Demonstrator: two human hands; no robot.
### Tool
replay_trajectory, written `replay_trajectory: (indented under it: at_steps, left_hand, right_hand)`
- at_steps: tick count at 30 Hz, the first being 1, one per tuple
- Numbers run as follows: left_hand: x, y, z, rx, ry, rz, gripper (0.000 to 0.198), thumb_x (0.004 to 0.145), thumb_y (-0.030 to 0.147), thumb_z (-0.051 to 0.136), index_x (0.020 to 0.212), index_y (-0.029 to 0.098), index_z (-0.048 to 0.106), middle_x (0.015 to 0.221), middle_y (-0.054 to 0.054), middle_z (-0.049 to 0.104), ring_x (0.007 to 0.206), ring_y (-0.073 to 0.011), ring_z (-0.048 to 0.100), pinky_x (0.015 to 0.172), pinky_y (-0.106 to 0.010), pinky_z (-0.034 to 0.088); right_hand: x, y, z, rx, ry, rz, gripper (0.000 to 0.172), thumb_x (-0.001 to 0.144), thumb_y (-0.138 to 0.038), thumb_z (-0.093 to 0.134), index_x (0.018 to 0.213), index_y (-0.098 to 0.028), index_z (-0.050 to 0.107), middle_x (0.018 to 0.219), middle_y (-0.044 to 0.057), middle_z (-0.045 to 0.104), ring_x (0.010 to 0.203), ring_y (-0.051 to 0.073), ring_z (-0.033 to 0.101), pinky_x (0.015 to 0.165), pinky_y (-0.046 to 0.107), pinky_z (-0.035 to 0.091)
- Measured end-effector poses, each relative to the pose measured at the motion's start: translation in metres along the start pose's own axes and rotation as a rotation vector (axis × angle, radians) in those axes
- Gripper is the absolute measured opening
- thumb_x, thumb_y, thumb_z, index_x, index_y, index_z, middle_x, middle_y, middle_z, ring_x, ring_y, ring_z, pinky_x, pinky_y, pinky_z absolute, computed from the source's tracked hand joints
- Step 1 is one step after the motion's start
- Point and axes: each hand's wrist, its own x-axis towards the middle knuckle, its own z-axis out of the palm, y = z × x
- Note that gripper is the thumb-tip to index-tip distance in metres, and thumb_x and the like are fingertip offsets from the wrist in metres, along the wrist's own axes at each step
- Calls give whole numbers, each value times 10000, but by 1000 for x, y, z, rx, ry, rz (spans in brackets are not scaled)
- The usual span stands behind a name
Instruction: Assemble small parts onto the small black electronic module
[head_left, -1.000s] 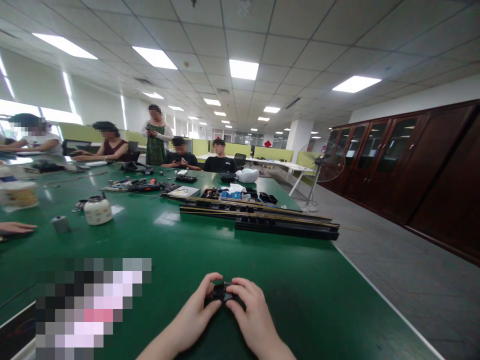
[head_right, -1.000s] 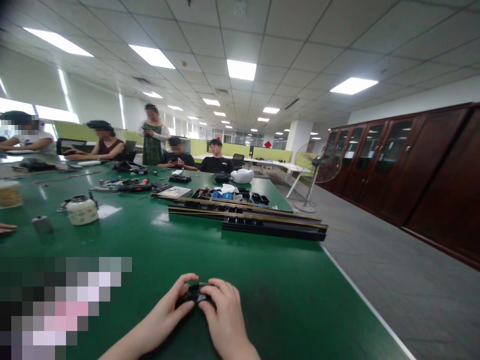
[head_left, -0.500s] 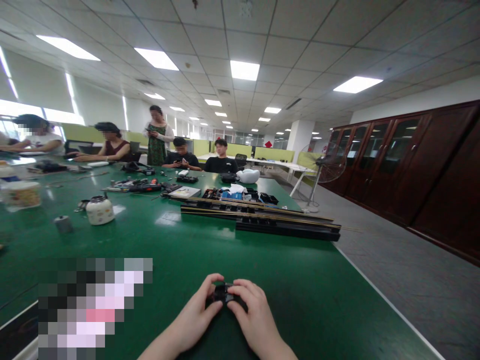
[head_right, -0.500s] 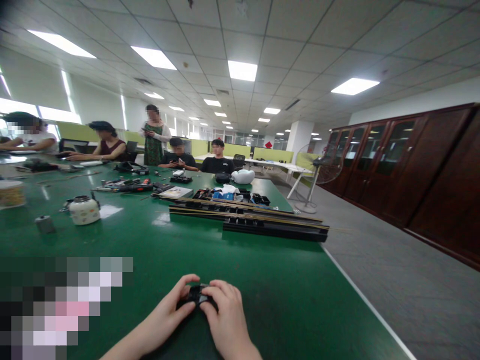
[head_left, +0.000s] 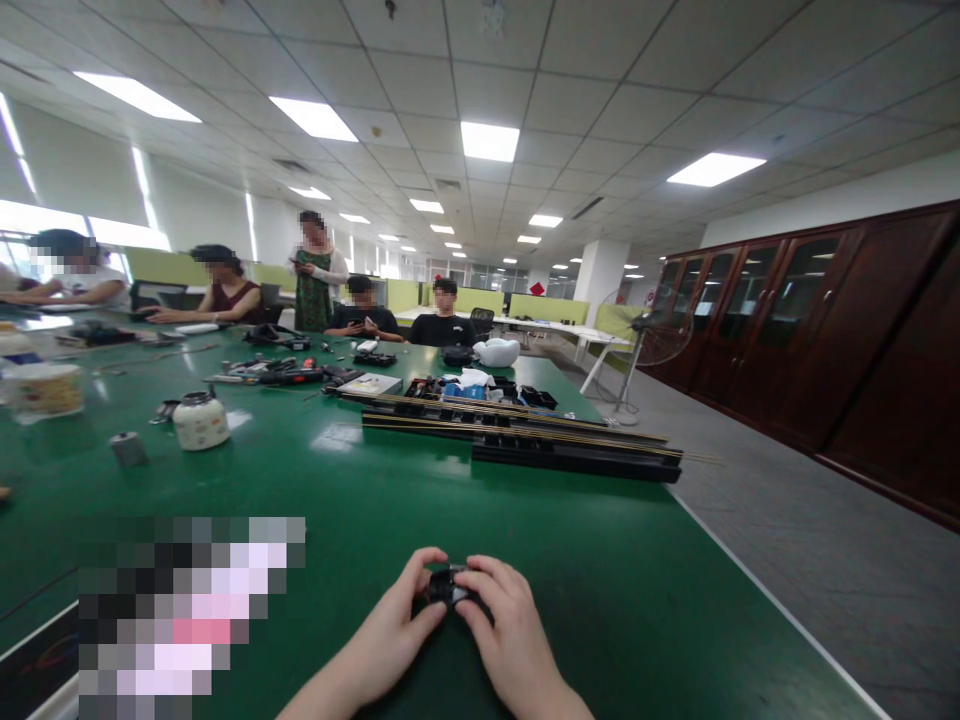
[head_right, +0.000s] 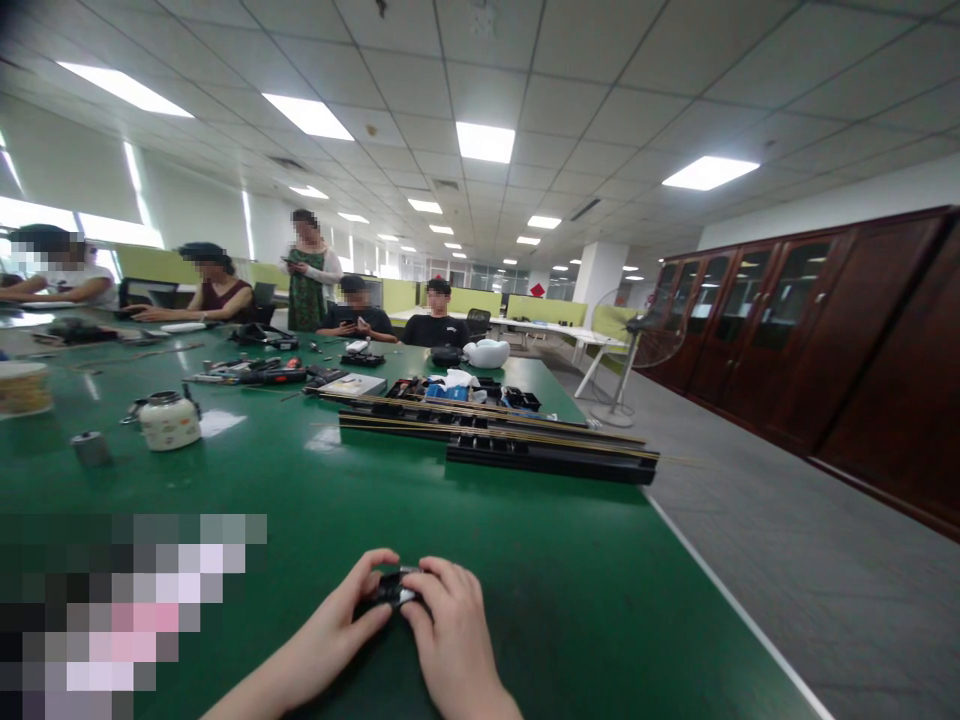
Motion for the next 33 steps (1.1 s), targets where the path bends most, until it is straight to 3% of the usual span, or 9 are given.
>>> replay_trajectory:
  at_steps: [12,23,33]
  left_hand:
    - [0,1,0,-5,-7,-8,359,778,206,483,1116,235,365,832,17,578,841,-173,556,816,-315,384]
    - [0,9,0,-136,-39,-26,369,756,307,541,1086,236,392,921,-22,620,955,-215,562,889,-349,352]
    - [2,-1,-4,-249,-55,-18,441,788,379,532,1157,249,329,1043,-54,616,1072,-231,527,963,-380,313]
  right_hand:
    - [0,0,0,14,-3,11,222,803,-236,529,988,-306,629,1098,34,606,1047,223,534,907,408,420]
    - [0,3,1,97,30,26,219,719,-218,619,910,-318,656,1063,18,636,1013,231,573,874,405,446]
    - [2,-8,-4,198,10,70,223,730,-180,603,917,-289,657,1095,31,613,1038,201,571,904,352,446]
